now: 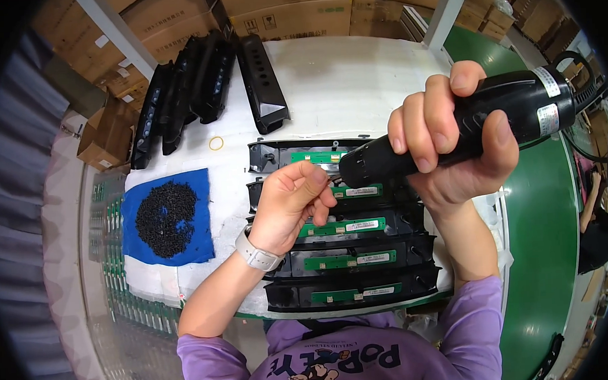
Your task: Assembling printer toner cartridges by attaching circuit boards and securing them with screws using an electric screwdriver.
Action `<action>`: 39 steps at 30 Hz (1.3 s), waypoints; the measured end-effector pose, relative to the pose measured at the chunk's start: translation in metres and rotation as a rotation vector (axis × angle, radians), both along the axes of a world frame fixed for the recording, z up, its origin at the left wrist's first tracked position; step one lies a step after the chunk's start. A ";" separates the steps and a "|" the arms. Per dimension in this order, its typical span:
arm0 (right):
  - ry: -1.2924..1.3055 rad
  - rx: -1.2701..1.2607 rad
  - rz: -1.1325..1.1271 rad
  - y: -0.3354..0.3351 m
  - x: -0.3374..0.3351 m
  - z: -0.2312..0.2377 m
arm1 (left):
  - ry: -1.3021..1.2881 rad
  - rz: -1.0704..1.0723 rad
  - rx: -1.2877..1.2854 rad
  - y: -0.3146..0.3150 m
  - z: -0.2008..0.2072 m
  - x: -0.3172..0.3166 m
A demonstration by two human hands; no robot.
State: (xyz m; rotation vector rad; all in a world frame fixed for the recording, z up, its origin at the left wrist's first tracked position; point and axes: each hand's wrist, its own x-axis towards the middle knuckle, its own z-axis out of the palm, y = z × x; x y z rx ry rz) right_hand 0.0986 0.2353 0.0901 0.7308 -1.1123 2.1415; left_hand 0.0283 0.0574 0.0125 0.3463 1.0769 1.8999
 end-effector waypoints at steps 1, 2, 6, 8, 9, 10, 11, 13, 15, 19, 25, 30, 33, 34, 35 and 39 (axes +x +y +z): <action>-0.002 0.003 -0.009 -0.001 0.000 0.000 | 0.001 0.000 0.001 0.000 0.000 0.000; -0.005 0.006 -0.018 -0.003 0.000 -0.001 | 0.016 0.010 -0.011 -0.001 0.001 0.000; 0.022 0.037 0.006 -0.005 0.000 -0.001 | 0.055 -0.030 -0.048 -0.003 -0.001 -0.002; 0.037 0.068 0.060 -0.003 0.000 0.000 | 0.052 -0.076 -0.039 -0.004 -0.001 -0.006; 0.036 0.070 0.060 -0.004 0.000 0.001 | 0.045 -0.128 -0.032 -0.005 0.000 -0.007; -0.003 0.006 0.041 -0.004 -0.001 0.003 | 0.045 -0.126 -0.031 -0.005 0.001 -0.007; -0.042 -0.056 0.022 -0.006 -0.002 0.005 | 0.122 -0.113 -0.057 -0.006 0.003 -0.007; -0.078 -0.158 0.051 -0.006 -0.012 0.005 | 0.195 -0.102 -0.075 -0.003 0.006 -0.011; -0.190 -0.147 0.056 -0.004 -0.024 0.005 | 0.192 0.115 -0.101 -0.004 0.010 -0.024; -0.314 0.302 -0.209 -0.004 -0.051 -0.006 | 0.180 0.253 0.016 -0.011 0.002 -0.043; -0.360 0.318 -0.239 -0.012 -0.070 -0.021 | 0.295 0.372 -0.008 -0.016 0.007 -0.046; -0.376 0.318 -0.239 -0.013 -0.074 -0.028 | 0.290 0.286 -0.047 -0.017 0.010 -0.048; -0.369 0.337 -0.248 -0.014 -0.075 -0.030 | 0.320 0.218 -0.108 -0.015 0.010 -0.046; -0.383 0.347 -0.251 -0.014 -0.076 -0.031 | 0.326 0.212 -0.135 -0.014 0.010 -0.045; -0.397 0.357 -0.254 -0.015 -0.077 -0.031 | 0.327 0.212 -0.136 -0.014 0.011 -0.045; -0.457 0.408 -0.232 -0.019 -0.087 -0.026 | 0.211 0.228 -0.054 -0.015 0.013 -0.045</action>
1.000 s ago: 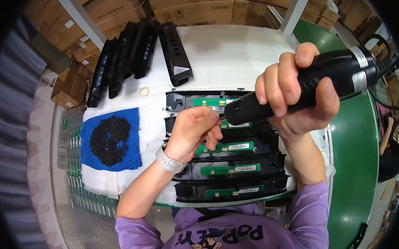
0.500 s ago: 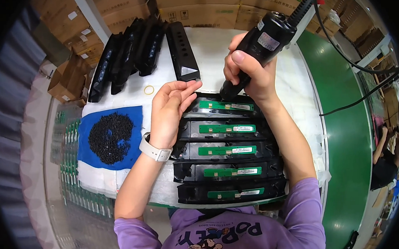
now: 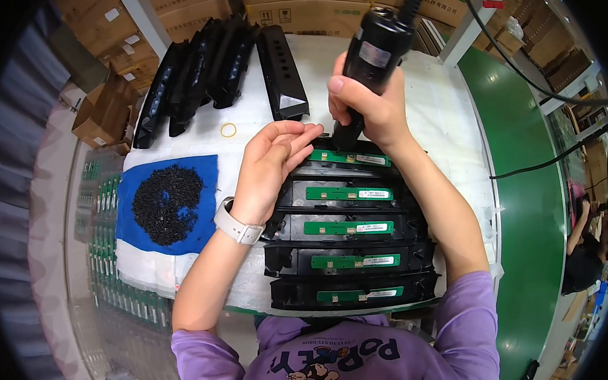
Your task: Assembling printer toner cartridges by attaching circuit boards and securing them with screws using an electric screwdriver.
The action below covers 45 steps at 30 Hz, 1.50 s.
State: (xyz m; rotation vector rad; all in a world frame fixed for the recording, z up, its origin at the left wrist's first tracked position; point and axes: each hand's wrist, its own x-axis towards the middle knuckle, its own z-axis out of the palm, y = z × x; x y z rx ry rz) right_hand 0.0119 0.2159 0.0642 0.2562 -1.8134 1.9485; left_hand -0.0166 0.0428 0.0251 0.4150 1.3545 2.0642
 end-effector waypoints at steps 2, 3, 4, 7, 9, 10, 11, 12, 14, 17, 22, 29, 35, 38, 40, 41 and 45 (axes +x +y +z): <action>-0.009 0.048 0.022 -0.002 -0.002 0.002 | 0.022 0.008 0.012 0.000 0.001 -0.001; -0.005 0.044 0.049 -0.002 -0.003 0.001 | 0.047 0.008 -0.017 -0.001 0.000 -0.001; -0.004 0.043 0.053 -0.001 -0.003 0.001 | 0.071 0.008 -0.046 -0.001 0.000 -0.001; -0.017 0.041 0.048 0.000 -0.002 -0.001 | 0.091 -0.113 -0.097 -0.005 0.004 -0.004; -0.018 0.068 0.045 -0.001 -0.001 0.001 | 0.127 -0.125 -0.113 -0.003 -0.002 -0.001; -0.020 0.100 0.038 -0.001 0.000 0.002 | 0.163 -0.140 -0.125 -0.002 -0.004 0.000; -0.033 0.132 0.042 -0.002 0.003 0.002 | 0.071 -0.154 -0.098 -0.001 -0.004 0.002; -0.030 0.133 0.047 -0.002 0.006 0.001 | 0.074 -0.148 -0.097 0.001 -0.005 0.002; 0.041 -0.047 0.049 -0.002 0.012 0.000 | -0.198 -0.109 0.104 0.004 -0.009 0.003; 0.180 -0.266 0.306 0.013 0.031 0.009 | -0.294 -0.120 0.177 0.006 -0.013 0.001; 0.405 -0.309 0.447 0.015 0.046 0.018 | -0.401 -0.350 0.243 0.006 -0.011 0.011; 0.325 -0.326 0.434 0.008 0.046 0.009 | -0.338 -0.404 0.096 0.005 -0.006 0.018; 0.407 -0.381 0.420 0.025 0.052 0.019 | -0.231 -0.417 -0.013 0.004 -0.008 0.016; 0.386 -0.409 0.428 0.027 0.056 0.025 | -0.202 -0.441 0.010 0.004 -0.012 0.015; 0.370 -0.414 0.429 0.029 0.059 0.028 | -0.151 -0.458 -0.002 0.004 -0.012 0.014; 0.370 -0.400 0.435 0.030 0.059 0.028 | -0.159 -0.443 -0.002 0.004 -0.011 0.014; 0.368 -0.397 0.429 0.029 0.060 0.030 | -0.087 -0.435 -0.014 0.001 -0.010 0.013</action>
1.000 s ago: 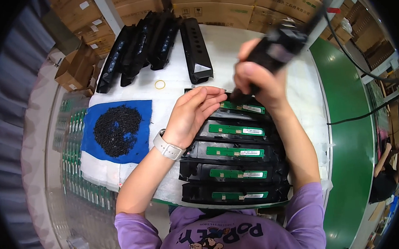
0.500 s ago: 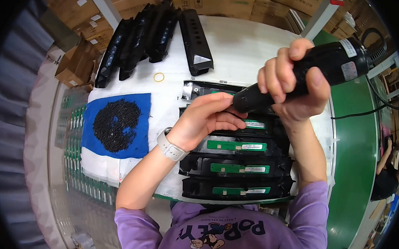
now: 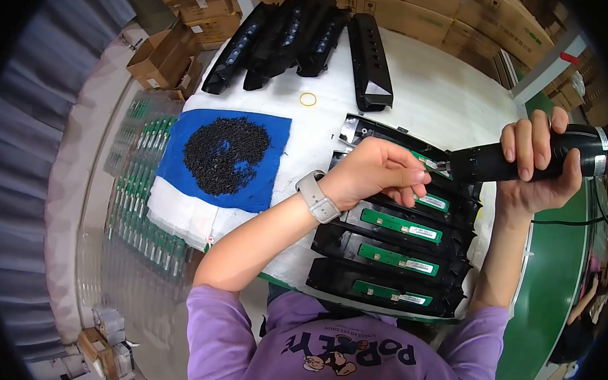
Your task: Assembling printer toner cartridges by attaching circuit boards and securing them with screws using an electric screwdriver.
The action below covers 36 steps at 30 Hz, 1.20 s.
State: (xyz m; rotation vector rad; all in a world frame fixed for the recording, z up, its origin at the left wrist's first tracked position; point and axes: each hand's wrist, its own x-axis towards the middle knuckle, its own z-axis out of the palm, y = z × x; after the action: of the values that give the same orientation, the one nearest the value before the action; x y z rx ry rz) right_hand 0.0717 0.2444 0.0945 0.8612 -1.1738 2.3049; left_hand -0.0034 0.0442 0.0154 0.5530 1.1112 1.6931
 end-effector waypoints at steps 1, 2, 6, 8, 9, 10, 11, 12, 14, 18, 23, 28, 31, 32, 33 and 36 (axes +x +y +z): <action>-0.006 0.004 0.025 -0.001 -0.001 0.000 | 0.060 -0.009 -0.011 0.000 0.002 0.001; -0.012 0.008 0.050 -0.002 -0.001 0.000 | 0.121 -0.019 -0.022 0.000 0.003 0.001; -0.029 0.035 0.049 -0.009 0.001 0.001 | 0.274 -0.029 -0.011 0.000 0.000 0.002; -0.087 0.045 0.066 -0.011 0.003 0.001 | 0.368 -0.046 -0.008 -0.001 0.000 0.006; -0.091 0.044 0.065 -0.011 0.003 0.001 | 0.364 -0.047 -0.009 -0.001 0.000 0.006; -0.112 0.025 0.043 -0.012 0.003 0.000 | 0.349 -0.049 -0.008 -0.001 0.000 0.007; -0.133 0.005 0.022 -0.013 0.004 0.000 | 0.334 -0.049 -0.009 -0.001 0.000 0.007; -0.135 0.001 0.030 -0.013 0.004 0.000 | 0.332 -0.042 -0.015 -0.002 0.001 0.007; -0.174 -0.077 0.001 -0.011 0.004 0.001 | 0.332 -0.099 -0.007 -0.005 0.004 0.006; -0.238 -0.176 0.151 -0.004 0.001 0.002 | 0.691 0.117 -0.128 -0.036 0.030 0.018; -0.203 -0.071 0.154 -0.003 0.004 0.001 | 0.770 0.737 -0.300 -0.136 0.040 0.015; -0.215 -0.027 0.192 -0.012 -0.001 -0.006 | 1.064 0.899 -0.732 -0.204 0.015 0.035; -0.239 -0.010 0.146 -0.015 0.002 -0.007 | 1.088 0.816 -0.808 -0.209 0.003 0.050; -0.239 -0.007 0.147 -0.017 0.003 -0.008 | 1.096 0.796 -0.802 -0.206 0.001 0.050; -0.254 -0.003 0.141 -0.020 0.001 -0.010 | 1.104 0.785 -0.802 -0.203 -0.001 0.052; -0.269 0.022 0.123 -0.023 0.003 -0.011 | 1.531 0.798 -0.717 -0.187 -0.017 0.039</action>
State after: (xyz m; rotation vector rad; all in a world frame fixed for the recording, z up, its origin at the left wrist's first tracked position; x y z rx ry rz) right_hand 0.0746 0.2214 0.0831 0.6618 -1.2896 2.5750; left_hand 0.0359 -0.1423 -0.0012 1.0130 3.1783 1.0452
